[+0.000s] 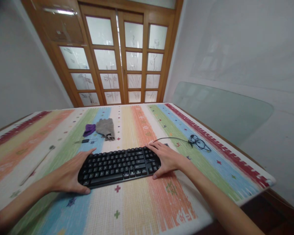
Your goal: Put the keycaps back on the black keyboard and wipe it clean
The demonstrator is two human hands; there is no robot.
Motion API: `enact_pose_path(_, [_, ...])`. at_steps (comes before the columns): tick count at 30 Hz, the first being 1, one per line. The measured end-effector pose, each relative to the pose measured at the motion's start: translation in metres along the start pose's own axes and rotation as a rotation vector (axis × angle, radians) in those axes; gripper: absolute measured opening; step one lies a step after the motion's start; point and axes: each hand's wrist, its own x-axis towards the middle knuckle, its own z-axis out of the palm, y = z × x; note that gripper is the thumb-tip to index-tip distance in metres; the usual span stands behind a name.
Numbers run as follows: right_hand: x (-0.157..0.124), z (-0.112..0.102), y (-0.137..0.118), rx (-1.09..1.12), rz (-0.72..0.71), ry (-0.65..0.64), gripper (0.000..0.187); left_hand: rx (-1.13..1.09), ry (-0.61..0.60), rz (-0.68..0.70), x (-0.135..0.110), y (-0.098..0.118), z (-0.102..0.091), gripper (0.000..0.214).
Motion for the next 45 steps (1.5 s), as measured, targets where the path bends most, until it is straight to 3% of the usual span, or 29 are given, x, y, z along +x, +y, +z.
enact_pose_path(5, [0.001,0.0,0.001,-0.007,-0.016,0.041,0.12,0.052,0.005,0.016,0.006,0.002,-0.007,0.124])
enact_pose_path(9, [-0.003,0.0,0.004,-0.041,0.024,0.097,0.116,0.078,-0.003,0.047,0.025,-0.002,-0.018,0.123])
enact_pose_path(16, [-0.019,-0.004,0.021,-0.094,0.123,0.222,0.103,0.086,-0.042,0.214,0.101,-0.009,-0.037,0.129])
enact_pose_path(23, [-0.036,-0.01,0.042,-0.155,0.251,0.317,0.099,0.148,-0.144,0.313,0.183,0.0,-0.047,0.13])
enact_pose_path(27, [-0.044,-0.012,0.051,-0.176,0.327,0.339,0.1,0.172,-0.228,0.304,0.22,0.012,-0.039,0.129])
enact_pose_path(32, [-0.048,-0.013,0.057,-0.189,0.409,0.312,0.095,0.155,-0.325,0.267,0.253,0.016,-0.017,0.137])
enact_pose_path(38, [-0.047,-0.011,0.057,-0.158,0.472,0.263,0.092,0.101,-0.328,0.274,0.266,-0.001,0.002,0.133])
enact_pose_path(42, [-0.044,-0.007,0.062,-0.163,0.489,0.284,0.094,0.081,-0.161,0.254,0.253,-0.01,0.003,0.126])
enact_pose_path(45, [-0.04,-0.005,0.067,-0.183,0.512,0.321,0.094,0.076,-0.029,0.232,0.234,-0.013,0.005,0.101])
